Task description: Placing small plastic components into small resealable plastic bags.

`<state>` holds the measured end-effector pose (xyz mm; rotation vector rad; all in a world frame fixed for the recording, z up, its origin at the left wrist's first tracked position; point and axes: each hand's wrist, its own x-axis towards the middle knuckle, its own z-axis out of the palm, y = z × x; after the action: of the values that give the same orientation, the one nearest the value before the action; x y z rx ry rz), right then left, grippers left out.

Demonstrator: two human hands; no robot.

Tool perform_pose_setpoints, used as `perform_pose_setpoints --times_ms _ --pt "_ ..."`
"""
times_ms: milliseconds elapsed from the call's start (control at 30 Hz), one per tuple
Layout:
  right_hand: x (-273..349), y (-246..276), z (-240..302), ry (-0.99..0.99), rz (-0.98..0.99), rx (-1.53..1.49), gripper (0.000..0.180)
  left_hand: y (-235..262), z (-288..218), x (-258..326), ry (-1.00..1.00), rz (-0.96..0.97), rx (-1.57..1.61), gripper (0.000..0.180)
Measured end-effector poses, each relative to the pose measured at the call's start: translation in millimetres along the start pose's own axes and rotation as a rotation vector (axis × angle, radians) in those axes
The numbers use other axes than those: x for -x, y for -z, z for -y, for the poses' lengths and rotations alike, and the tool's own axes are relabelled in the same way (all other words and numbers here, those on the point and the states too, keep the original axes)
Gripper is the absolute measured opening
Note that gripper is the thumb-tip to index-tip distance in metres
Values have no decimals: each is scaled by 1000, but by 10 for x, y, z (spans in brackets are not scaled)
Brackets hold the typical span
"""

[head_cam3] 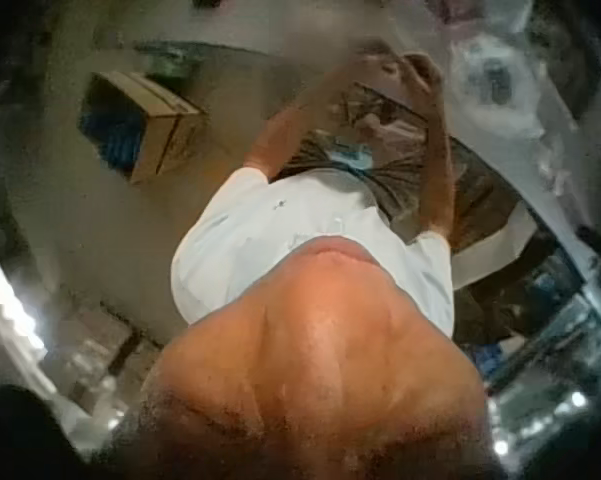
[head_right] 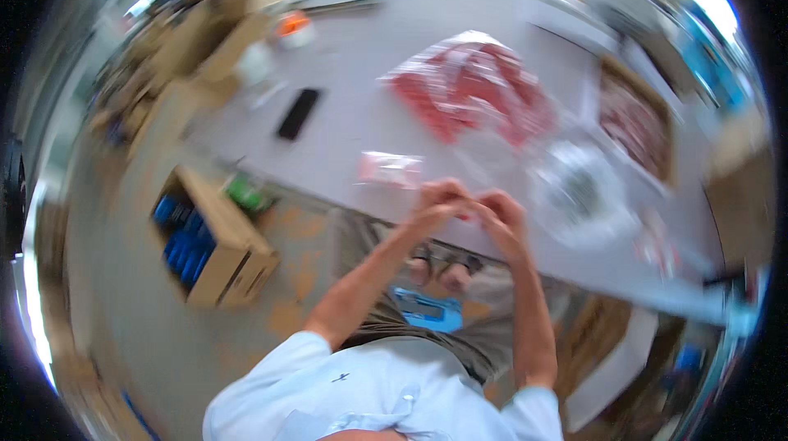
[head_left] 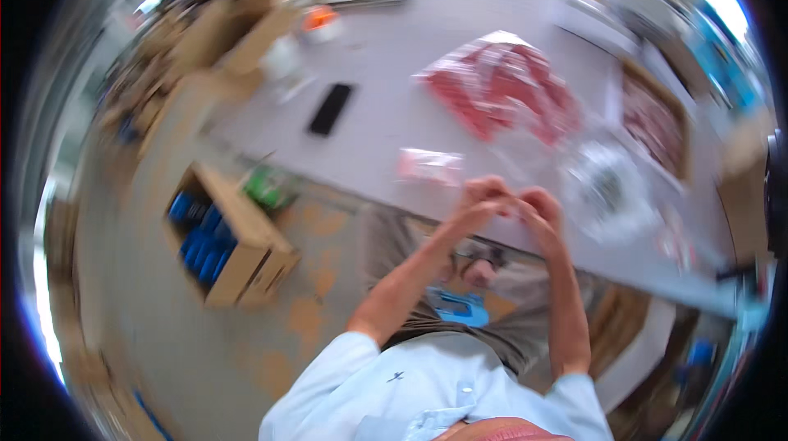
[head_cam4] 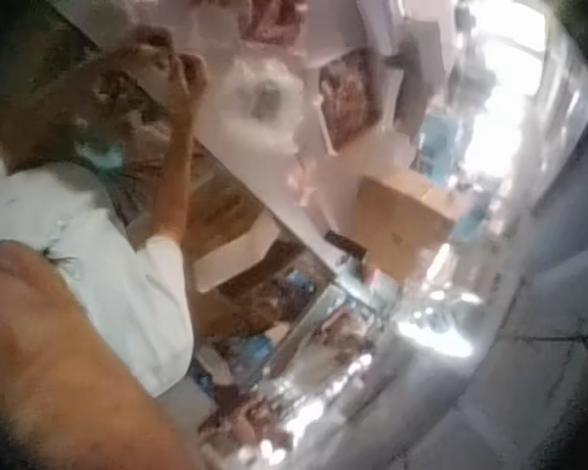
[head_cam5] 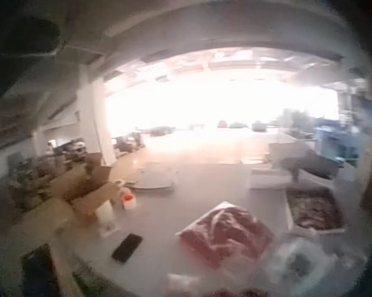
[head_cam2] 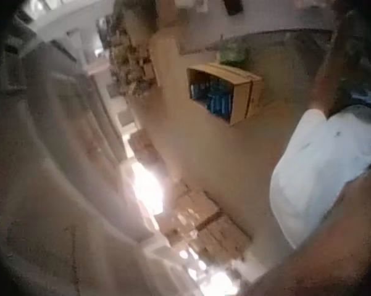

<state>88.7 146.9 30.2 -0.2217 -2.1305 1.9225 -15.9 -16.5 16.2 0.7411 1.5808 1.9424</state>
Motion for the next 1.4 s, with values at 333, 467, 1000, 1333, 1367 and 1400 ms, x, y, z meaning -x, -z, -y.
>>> perform_pose_setpoints --times_ms 333,467,1000,1333,1367,1400 --pt "201 474 408 -97 103 -71 12 -37 2 -64 -40 -144 166 8" --pt "-72 1340 670 65 -439 -229 12 -33 112 -57 -69 -79 125 12" --pt "282 484 1286 257 -168 -185 24 -37 104 23 -100 -173 -66 8" --pt "1418 1444 2564 1177 -34 222 64 -306 -1515 567 -844 -135 132 32" --pt "1627 1569 2572 1155 -39 247 63 -292 -1451 595 -839 -127 135 32" --pt "1682 1621 2552 1128 -53 268 62 -310 -1430 612 -825 -112 134 33"
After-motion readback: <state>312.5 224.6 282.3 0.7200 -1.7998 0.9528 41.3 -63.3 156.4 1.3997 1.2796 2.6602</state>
